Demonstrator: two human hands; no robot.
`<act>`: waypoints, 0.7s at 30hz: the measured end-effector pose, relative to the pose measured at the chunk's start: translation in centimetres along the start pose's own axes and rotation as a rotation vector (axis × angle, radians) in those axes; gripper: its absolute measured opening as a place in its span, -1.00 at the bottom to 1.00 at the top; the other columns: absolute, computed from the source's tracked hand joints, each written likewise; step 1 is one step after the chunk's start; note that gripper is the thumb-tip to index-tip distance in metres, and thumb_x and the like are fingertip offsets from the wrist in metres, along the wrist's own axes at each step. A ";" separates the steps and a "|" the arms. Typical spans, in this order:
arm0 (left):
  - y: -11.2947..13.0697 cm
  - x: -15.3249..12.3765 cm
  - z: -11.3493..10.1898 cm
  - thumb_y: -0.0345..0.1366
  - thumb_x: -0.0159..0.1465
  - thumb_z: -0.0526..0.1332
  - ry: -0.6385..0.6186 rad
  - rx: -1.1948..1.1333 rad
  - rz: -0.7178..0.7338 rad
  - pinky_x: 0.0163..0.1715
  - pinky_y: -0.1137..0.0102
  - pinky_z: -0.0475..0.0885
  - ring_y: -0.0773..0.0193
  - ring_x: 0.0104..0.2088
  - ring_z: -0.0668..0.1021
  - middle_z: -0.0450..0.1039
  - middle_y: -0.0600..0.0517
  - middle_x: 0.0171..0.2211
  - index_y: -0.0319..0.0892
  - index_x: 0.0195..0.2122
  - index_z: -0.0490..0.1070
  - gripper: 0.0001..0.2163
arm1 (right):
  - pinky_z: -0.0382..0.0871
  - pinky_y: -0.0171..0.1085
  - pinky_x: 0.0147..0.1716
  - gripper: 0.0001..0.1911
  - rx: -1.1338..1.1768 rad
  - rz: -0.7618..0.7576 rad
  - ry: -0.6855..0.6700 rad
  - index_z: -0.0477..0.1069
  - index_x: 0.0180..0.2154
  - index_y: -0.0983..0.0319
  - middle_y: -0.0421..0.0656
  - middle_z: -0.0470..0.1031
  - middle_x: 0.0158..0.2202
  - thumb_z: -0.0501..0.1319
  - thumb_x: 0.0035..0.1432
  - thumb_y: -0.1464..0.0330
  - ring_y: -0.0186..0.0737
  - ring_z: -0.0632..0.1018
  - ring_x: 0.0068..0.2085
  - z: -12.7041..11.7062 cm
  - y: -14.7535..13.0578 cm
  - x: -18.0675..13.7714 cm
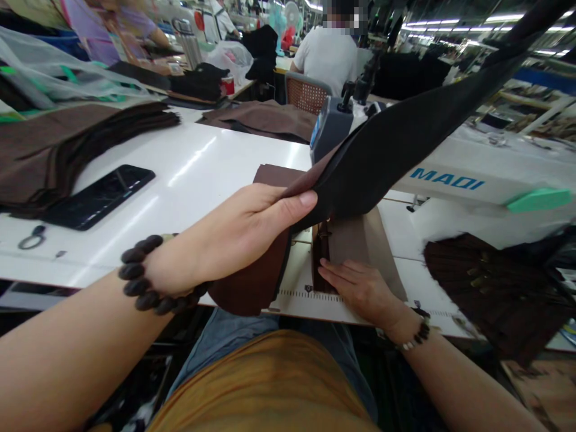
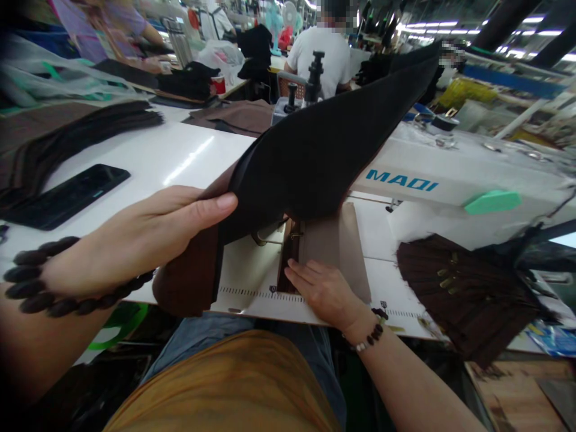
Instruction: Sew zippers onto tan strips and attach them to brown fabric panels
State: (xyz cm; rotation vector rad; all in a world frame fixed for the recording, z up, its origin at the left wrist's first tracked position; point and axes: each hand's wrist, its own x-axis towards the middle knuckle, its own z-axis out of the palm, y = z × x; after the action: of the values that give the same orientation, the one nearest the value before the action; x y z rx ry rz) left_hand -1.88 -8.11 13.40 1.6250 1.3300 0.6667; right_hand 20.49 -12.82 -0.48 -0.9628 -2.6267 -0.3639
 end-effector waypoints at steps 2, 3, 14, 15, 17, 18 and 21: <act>-0.1 0.0 0.0 -0.15 0.13 0.05 -0.025 0.016 0.006 -0.66 0.63 0.25 0.29 -0.49 0.46 0.21 0.14 -0.72 -0.25 -0.52 0.42 -0.70 | 0.44 -0.25 -0.33 -0.70 -0.019 0.002 0.000 0.41 -0.13 0.33 -0.10 0.45 -0.08 0.04 0.11 0.55 -0.25 0.45 -0.28 0.1 -0.1 0.0; -0.3 0.0 0.0 -0.15 0.14 0.04 -0.033 0.018 0.003 -0.66 0.63 0.25 0.29 -0.49 0.46 0.21 0.13 -0.72 -0.25 -0.53 0.42 -0.70 | 0.44 -0.25 -0.33 -0.70 -0.026 0.002 -0.001 0.42 -0.13 0.32 -0.10 0.45 -0.08 0.04 0.12 0.55 -0.26 0.45 -0.28 0.1 -0.1 0.0; -1.2 0.1 0.1 -0.07 0.06 0.13 -0.056 0.073 0.090 -0.63 0.59 0.28 0.29 -0.50 0.43 0.22 0.13 -0.70 -0.22 -0.59 0.41 -0.69 | 0.45 -0.24 -0.31 -0.70 -0.034 -0.042 -0.040 0.42 -0.14 0.35 -0.09 0.45 -0.09 0.01 0.14 0.55 -0.26 0.45 -0.28 -0.2 -0.1 0.3; -1.2 0.0 0.2 -0.06 0.07 0.13 -0.073 0.085 0.116 -0.62 0.59 0.28 0.30 -0.50 0.43 0.22 0.13 -0.70 -0.22 -0.59 0.41 -0.68 | 0.45 -0.24 -0.31 -0.70 -0.036 -0.047 -0.046 0.41 -0.14 0.36 -0.08 0.45 -0.09 0.00 0.14 0.56 -0.25 0.45 -0.27 -0.2 -0.1 0.3; -1.2 -0.1 0.4 -0.06 0.12 0.10 -0.141 0.106 0.191 -0.57 0.59 0.30 0.31 -0.49 0.43 0.26 0.13 -0.67 -0.22 -0.57 0.42 -0.67 | 0.46 -0.24 -0.32 -0.69 -0.041 -0.047 -0.061 0.41 -0.13 0.37 -0.06 0.45 -0.10 0.00 0.12 0.57 -0.24 0.45 -0.27 -0.3 -0.2 0.3; -1.3 -0.1 0.4 -0.06 0.16 0.08 -0.182 0.115 0.232 -0.54 0.58 0.32 0.31 -0.47 0.44 0.30 0.13 -0.63 -0.22 -0.54 0.43 -0.66 | 0.46 -0.24 -0.32 -0.69 -0.042 -0.042 -0.071 0.40 -0.12 0.38 -0.05 0.45 -0.10 0.00 0.12 0.57 -0.23 0.45 -0.27 -0.3 -0.3 0.3; -1.4 -0.4 0.4 -0.11 0.25 0.02 -0.325 0.146 0.322 -0.37 0.54 0.36 0.28 -0.37 0.47 0.43 0.12 -0.47 -0.19 -0.39 0.46 -0.69 | 0.45 -0.22 -0.28 -0.66 -0.020 -0.004 -0.112 0.36 -0.08 0.41 0.00 0.42 -0.08 0.02 0.10 0.56 -0.19 0.44 -0.23 -0.5 -1.0 0.1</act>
State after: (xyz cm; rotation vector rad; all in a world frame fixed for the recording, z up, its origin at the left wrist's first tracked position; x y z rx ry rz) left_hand -2.34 -8.60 12.08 1.9938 0.9079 0.4711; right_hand 19.80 -13.67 -0.15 -1.0124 -2.7300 -0.3473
